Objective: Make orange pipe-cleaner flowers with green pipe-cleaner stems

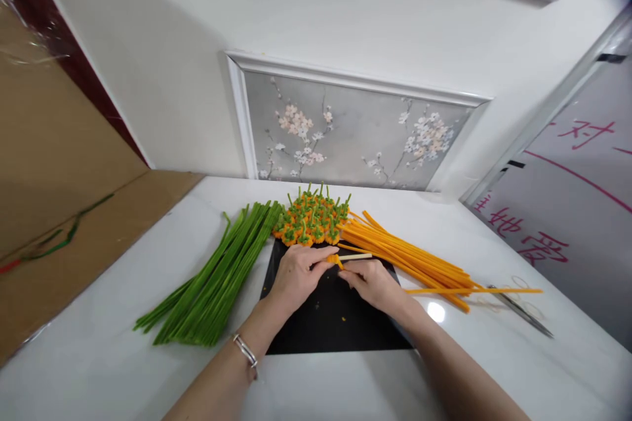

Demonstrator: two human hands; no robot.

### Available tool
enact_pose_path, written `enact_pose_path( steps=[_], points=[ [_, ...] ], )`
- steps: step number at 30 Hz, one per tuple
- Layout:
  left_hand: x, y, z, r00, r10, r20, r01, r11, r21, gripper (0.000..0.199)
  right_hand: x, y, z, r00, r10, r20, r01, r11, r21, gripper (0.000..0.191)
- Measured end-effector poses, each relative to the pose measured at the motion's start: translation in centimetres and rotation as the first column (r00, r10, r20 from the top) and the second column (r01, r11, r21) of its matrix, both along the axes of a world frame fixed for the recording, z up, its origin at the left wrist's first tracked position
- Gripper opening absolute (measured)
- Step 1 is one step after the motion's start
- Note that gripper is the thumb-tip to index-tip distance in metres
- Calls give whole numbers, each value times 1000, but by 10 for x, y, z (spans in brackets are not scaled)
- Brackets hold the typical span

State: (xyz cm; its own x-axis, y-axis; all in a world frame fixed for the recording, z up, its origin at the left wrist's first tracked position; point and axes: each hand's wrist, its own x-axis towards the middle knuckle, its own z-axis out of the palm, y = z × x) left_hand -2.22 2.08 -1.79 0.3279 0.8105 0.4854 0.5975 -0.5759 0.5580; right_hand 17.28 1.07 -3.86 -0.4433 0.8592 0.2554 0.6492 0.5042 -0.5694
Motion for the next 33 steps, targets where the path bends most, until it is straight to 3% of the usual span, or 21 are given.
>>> enact_pose_path(
  steps=[6, 10, 21, 25, 33],
  points=[
    [-4, 10, 0, 988, 41, -147, -44, 999, -17, 23, -9, -9, 15, 936, -111, 335, 74, 990, 120, 27],
    [-5, 13, 4, 987, 75, -142, -91, 990, -111, 24, -12, -13, 24, 894, -131, 428, 62, 983, 172, 26],
    [-19, 20, 0, 1000, -4, -17, -2, 951, -309, 29, -7, -6, 33, 925, -155, 348, 57, 959, 276, 26],
    [-20, 21, -4, 1000, -13, -11, 9, 958, -287, 26, -9, -9, 28, 923, -128, 362, 18, 956, 292, 27],
    [-15, 13, 1, 985, -25, -171, -13, 977, -215, 21, -12, 1, 33, 959, -115, 258, 8, 925, 380, 27]
  ],
)
